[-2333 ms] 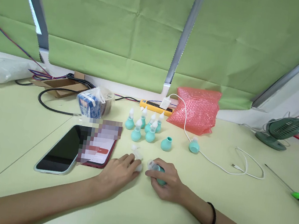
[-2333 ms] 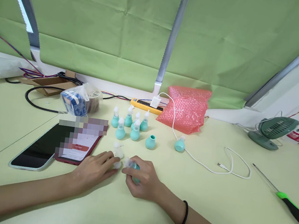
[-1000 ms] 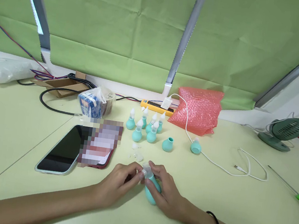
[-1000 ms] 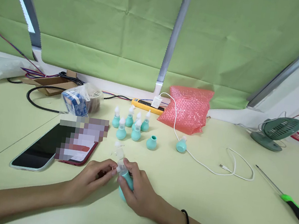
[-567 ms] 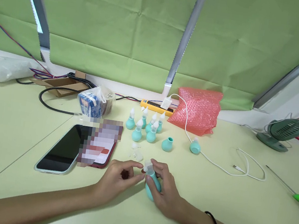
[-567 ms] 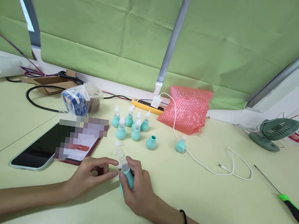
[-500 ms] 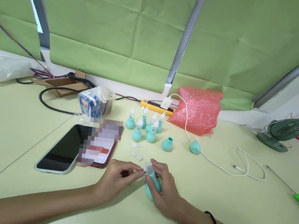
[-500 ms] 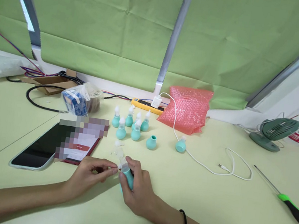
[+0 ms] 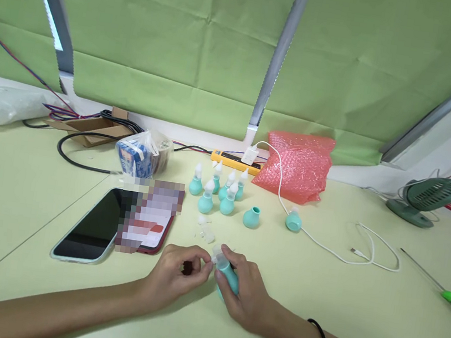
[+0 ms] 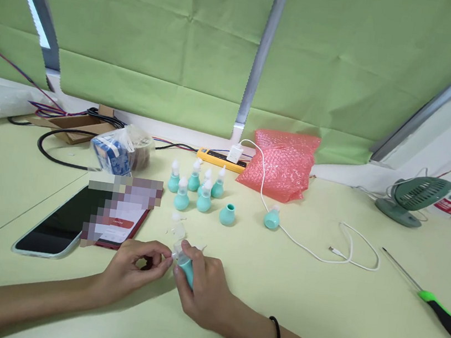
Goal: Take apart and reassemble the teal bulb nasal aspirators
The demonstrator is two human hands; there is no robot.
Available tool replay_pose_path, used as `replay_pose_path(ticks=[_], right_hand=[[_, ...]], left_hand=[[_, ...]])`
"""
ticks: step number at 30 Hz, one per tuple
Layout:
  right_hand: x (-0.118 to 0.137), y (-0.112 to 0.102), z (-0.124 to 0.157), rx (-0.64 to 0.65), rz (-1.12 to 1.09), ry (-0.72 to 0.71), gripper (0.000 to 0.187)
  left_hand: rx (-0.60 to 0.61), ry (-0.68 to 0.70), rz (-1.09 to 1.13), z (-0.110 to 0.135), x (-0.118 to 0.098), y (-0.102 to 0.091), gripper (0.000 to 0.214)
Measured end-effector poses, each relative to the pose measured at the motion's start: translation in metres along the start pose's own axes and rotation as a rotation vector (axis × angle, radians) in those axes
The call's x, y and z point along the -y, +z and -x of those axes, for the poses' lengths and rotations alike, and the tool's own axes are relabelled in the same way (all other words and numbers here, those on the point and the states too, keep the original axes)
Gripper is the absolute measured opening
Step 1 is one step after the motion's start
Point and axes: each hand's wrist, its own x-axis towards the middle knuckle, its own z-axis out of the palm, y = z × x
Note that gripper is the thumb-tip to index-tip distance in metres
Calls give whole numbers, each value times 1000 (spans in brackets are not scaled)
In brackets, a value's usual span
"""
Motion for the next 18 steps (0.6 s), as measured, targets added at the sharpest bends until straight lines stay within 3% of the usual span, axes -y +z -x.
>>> replay_pose_path(ticks=[5,12,15,18], right_hand=[[-2,-4,3,26,-203,42,37],[-11,-2,-1,-110,-656,322,27],[-14,-3,-7,-76,-613,397,27],[-14,-4,-10,-90,-514,384,26]], left_hand=[[55,-1,29,-1,-1,-3,7],[22,-11,-144,-5,7,-7,8],[126,4,-341,-8,13,-7,11],[191,58,-439,-9,18,-5,17]])
